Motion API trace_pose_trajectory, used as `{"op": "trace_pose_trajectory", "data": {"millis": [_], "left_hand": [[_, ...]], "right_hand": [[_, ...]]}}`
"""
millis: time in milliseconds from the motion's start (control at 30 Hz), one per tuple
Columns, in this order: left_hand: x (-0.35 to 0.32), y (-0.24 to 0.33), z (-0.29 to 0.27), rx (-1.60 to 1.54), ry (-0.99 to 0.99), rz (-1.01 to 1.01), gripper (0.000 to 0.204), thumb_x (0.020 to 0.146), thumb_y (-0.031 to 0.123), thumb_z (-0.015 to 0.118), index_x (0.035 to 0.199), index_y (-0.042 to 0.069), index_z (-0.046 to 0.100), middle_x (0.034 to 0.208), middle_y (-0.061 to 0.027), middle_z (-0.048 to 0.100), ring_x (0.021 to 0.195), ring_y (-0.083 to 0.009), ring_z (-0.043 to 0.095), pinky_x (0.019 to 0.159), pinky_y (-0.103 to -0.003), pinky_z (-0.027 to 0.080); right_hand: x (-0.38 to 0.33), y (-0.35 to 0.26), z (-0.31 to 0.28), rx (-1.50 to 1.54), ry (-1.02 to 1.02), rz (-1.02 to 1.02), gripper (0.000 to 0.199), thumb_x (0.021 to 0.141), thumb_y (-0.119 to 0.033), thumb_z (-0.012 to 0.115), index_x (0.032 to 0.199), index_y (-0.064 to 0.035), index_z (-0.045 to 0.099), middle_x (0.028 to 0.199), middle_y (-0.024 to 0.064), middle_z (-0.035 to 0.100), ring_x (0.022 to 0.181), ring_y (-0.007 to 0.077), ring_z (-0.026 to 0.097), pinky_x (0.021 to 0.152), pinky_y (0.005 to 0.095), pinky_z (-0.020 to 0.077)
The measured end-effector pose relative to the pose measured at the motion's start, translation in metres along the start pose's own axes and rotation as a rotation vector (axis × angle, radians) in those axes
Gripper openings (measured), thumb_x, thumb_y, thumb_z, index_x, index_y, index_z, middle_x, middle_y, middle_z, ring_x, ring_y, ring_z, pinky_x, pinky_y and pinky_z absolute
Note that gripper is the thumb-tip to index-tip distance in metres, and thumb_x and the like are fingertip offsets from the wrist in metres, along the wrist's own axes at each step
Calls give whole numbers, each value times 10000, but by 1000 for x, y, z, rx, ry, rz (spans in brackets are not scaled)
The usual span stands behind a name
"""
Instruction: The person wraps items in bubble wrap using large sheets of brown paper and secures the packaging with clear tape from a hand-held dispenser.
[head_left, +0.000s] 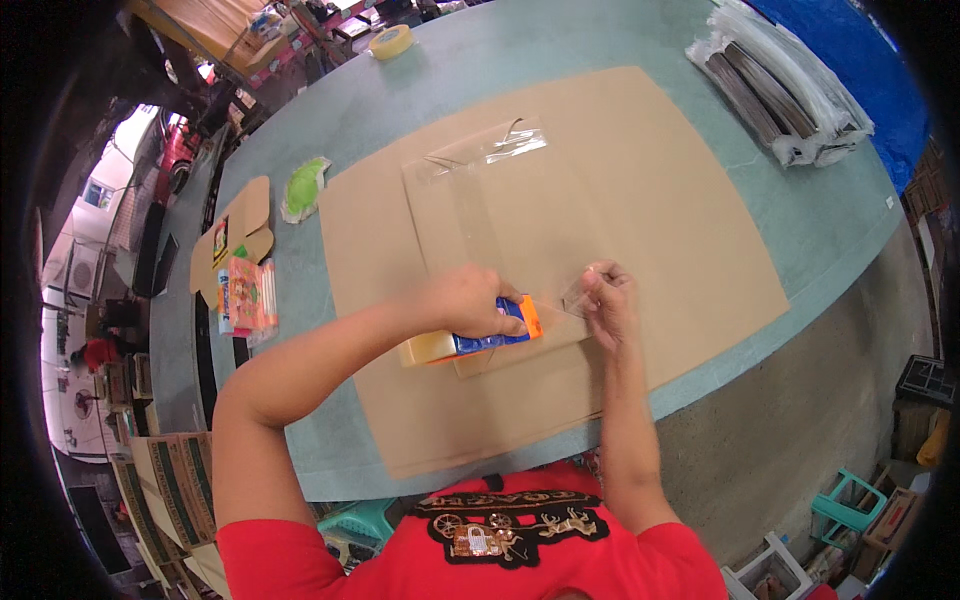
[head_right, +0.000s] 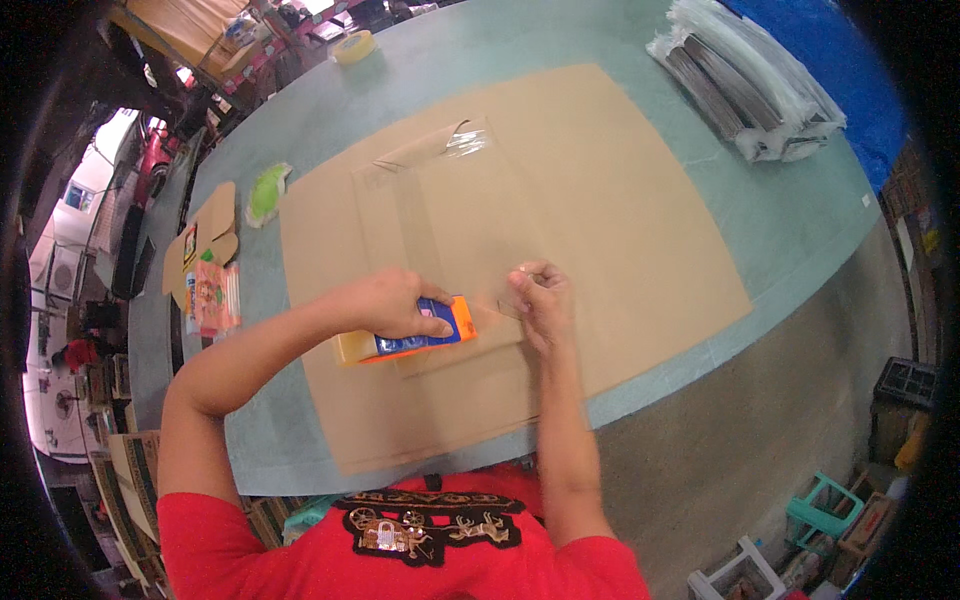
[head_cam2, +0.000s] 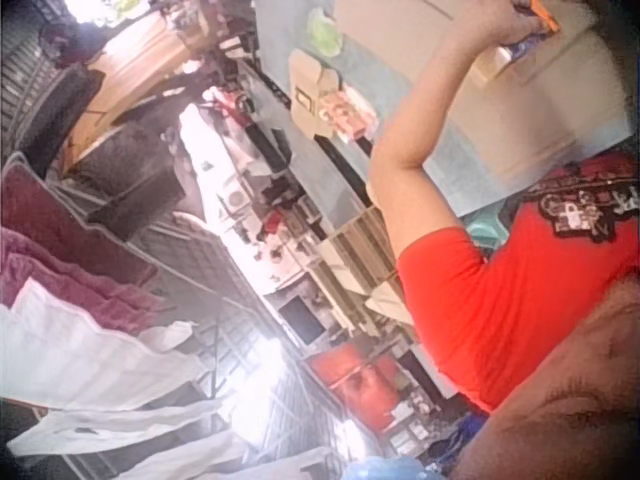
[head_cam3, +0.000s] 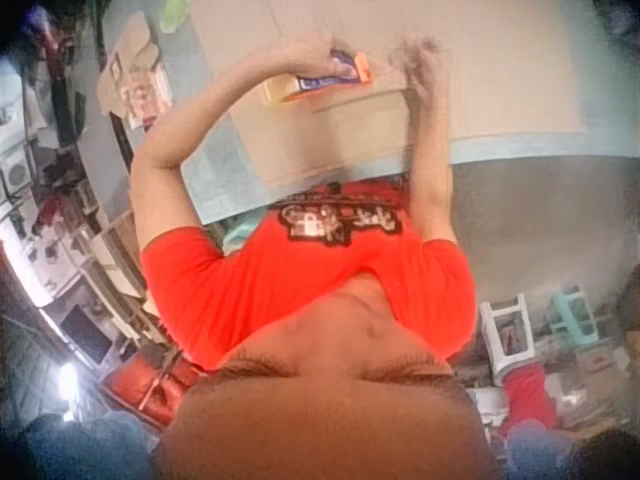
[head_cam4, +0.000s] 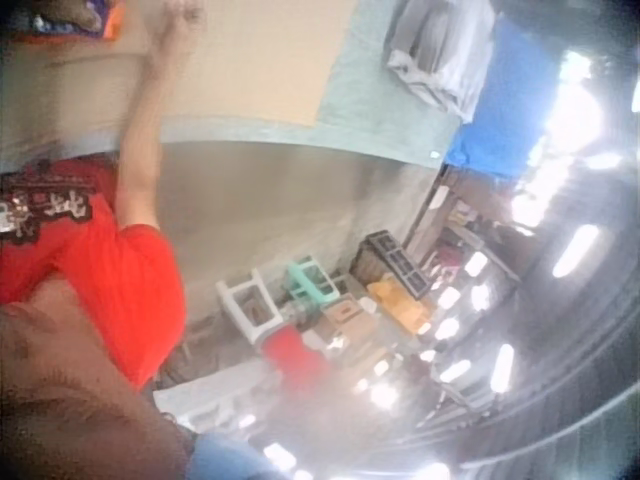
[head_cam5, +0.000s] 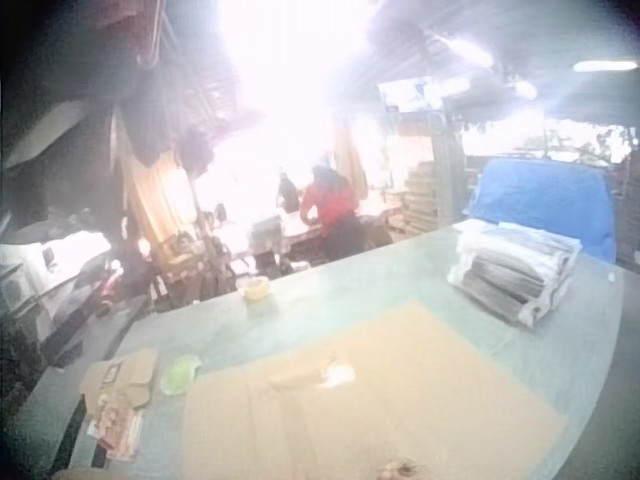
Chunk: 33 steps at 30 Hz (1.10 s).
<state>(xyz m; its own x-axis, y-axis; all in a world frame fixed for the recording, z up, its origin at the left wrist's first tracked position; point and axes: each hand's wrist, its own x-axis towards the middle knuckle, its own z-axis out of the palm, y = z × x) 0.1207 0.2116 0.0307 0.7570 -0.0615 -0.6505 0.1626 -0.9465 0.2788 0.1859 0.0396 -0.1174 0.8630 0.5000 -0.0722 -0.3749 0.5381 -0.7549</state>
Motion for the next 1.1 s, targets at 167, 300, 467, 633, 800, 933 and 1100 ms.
{"op": "trace_pose_trajectory", "data": {"millis": [167,300,467,633,800,933,1100], "left_hand": [[4,-9,9,-27,29,67,509,711,414,596,1090,75,576,973,-180,601,864,-297,585,776,-345,463],[5,-7,10,44,65,113,526,708,435,585,1079,61,581,924,-181,614,831,-300,595,754,-346,469],[7,-9,7,37,12,116,576,685,474,590,1069,45,582,888,-188,618,813,-305,596,746,-353,467],[-18,-43,15,45,126,283,609,651,496,623,1049,36,590,926,-177,609,860,-310,578,769,-352,455],[-50,-68,26,103,-30,30,556,636,454,645,1018,51,608,937,-156,610,868,-296,575,746,-360,455],[-14,-20,24,449,-364,-172,455,637,375,655,976,73,631,903,-144,622,817,-291,592,704,-369,472],[17,7,58,1153,-545,-142,314,663,271,637,915,83,646,909,-110,630,780,-257,610,609,-374,503]], "right_hand": [[-19,-40,-2,-1777,169,-214,559,607,-332,743,1010,6,556,945,136,575,936,229,484,823,423,371],[-10,-43,-6,-1949,426,-469,890,574,-399,731,1265,-16,321,1296,189,320,1246,303,233,1010,508,124],[-53,-9,32,-1891,-600,-242,1054,532,-487,704,1334,-22,203,1395,156,181,1307,279,134,1046,464,101],[-51,-11,30,-1908,-607,-262,1024,556,-478,683,1335,-22,199,1407,128,169,1311,256,129,1054,433,99],[-51,-7,27,-1932,-593,-242,1047,548,-495,685,1341,-27,187,1409,122,168,1313,248,125,1054,431,90],[-57,-6,36,-1948,-596,-222,1072,562,-559,654,1348,-23,161,1415,123,150,1318,251,101,1055,429,68],[-51,-11,31,-1899,-451,-200,902,706,-502,576,1334,6,175,1405,167,147,1313,277,99,1049,443,59]]}}
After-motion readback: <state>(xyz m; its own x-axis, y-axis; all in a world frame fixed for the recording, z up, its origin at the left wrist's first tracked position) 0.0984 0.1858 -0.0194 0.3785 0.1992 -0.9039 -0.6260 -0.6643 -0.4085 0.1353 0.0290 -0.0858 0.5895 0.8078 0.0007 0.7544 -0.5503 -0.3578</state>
